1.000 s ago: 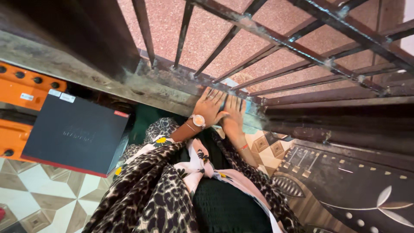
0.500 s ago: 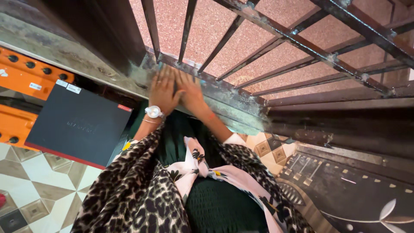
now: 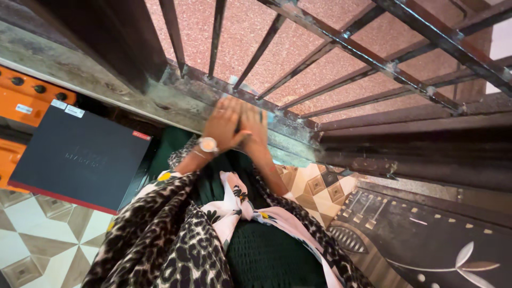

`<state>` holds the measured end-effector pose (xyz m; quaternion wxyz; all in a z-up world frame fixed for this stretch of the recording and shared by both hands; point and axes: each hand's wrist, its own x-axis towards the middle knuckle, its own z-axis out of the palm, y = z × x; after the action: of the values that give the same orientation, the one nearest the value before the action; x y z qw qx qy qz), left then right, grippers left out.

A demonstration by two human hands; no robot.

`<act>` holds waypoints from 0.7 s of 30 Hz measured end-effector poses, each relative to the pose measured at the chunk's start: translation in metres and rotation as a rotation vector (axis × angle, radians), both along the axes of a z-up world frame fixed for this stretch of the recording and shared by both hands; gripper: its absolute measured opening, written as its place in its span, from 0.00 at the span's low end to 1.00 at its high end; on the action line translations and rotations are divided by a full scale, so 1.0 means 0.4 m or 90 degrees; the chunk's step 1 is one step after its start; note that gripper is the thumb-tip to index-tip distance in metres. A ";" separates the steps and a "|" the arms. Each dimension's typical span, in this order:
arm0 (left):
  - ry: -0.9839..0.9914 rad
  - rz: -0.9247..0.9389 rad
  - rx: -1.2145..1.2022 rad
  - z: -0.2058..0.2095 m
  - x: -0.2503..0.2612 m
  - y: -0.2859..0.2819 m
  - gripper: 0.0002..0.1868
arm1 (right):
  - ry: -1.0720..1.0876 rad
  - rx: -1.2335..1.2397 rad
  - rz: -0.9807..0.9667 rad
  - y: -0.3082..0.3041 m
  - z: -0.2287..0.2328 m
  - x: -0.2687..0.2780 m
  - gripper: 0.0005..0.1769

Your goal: The person cleans the lower metal rail of a gate by hand using a cloth, wiping back and forth and then cleaning between the bars.

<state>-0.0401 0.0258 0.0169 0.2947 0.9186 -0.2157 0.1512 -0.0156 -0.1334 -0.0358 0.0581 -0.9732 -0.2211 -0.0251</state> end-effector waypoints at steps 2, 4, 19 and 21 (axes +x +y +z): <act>-0.004 -0.048 -0.013 0.000 0.002 -0.072 0.50 | 0.048 -0.042 -0.074 -0.082 -0.014 -0.029 0.41; -0.014 -0.089 -0.044 -0.005 0.005 -0.147 0.49 | 0.033 -0.119 -0.117 -0.177 -0.017 -0.064 0.40; -0.003 -0.137 -0.022 -0.019 0.027 -0.243 0.45 | 0.050 -0.183 -0.184 -0.235 0.001 -0.074 0.44; 0.008 -0.090 -0.024 -0.012 0.016 -0.179 0.44 | 0.079 -0.177 -0.166 -0.158 0.000 -0.056 0.46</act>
<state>-0.0338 -0.0457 0.0119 0.3233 0.8963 -0.2751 0.1286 -0.0380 -0.1965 -0.0357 -0.0672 -0.9919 -0.0906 0.0584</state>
